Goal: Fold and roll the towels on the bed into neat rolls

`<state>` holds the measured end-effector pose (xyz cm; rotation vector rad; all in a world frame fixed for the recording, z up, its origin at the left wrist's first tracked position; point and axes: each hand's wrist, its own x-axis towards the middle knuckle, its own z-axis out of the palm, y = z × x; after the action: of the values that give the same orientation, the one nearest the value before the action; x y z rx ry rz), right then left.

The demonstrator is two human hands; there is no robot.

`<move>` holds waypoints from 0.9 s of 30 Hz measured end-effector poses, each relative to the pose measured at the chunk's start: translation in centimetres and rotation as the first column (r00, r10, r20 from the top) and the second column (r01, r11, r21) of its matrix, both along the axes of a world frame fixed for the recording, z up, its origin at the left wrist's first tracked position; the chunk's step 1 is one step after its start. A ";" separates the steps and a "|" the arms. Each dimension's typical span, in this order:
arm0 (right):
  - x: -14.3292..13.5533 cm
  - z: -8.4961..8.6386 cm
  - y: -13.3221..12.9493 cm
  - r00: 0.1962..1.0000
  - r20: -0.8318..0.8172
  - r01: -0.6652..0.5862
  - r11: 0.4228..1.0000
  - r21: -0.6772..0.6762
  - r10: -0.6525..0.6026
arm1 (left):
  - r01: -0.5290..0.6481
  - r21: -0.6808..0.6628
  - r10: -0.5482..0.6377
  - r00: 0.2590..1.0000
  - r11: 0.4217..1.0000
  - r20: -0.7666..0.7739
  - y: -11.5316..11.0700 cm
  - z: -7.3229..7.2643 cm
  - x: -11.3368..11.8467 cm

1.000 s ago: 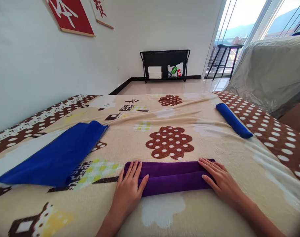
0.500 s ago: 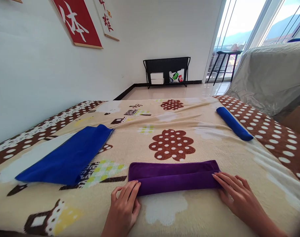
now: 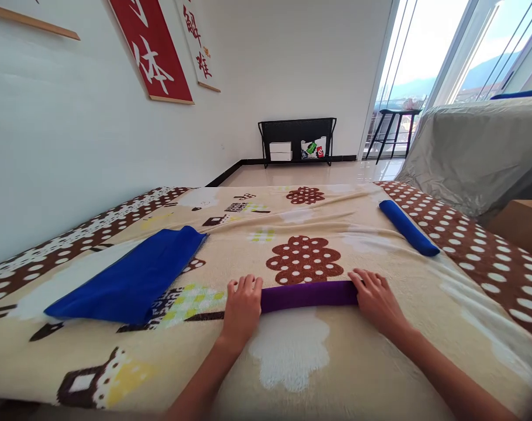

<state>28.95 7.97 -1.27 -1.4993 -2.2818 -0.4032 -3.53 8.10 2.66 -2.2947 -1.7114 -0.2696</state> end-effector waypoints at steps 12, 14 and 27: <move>1.0 -1.1 0.6 0.974 0.012 -0.224 0.964 -0.140 0.228 | 0.195 -0.054 -0.191 0.979 0.979 0.072 0.3 -4.0 -4.2; 3.1 -1.8 0.9 0.978 -0.038 -0.210 0.965 -0.155 0.206 | 0.178 -0.071 -0.173 0.982 0.981 0.076 0.6 -4.1 -6.0; 2.8 0.3 2.6 0.970 -0.036 -0.245 0.961 -0.127 0.242 | 0.340 -0.104 -0.335 0.940 0.935 0.068 3.6 -2.3 -7.3</move>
<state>31.74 10.57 -0.98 -1.2504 -2.4799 -0.1704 -10.83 11.73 0.39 -2.6846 -1.3752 -0.3038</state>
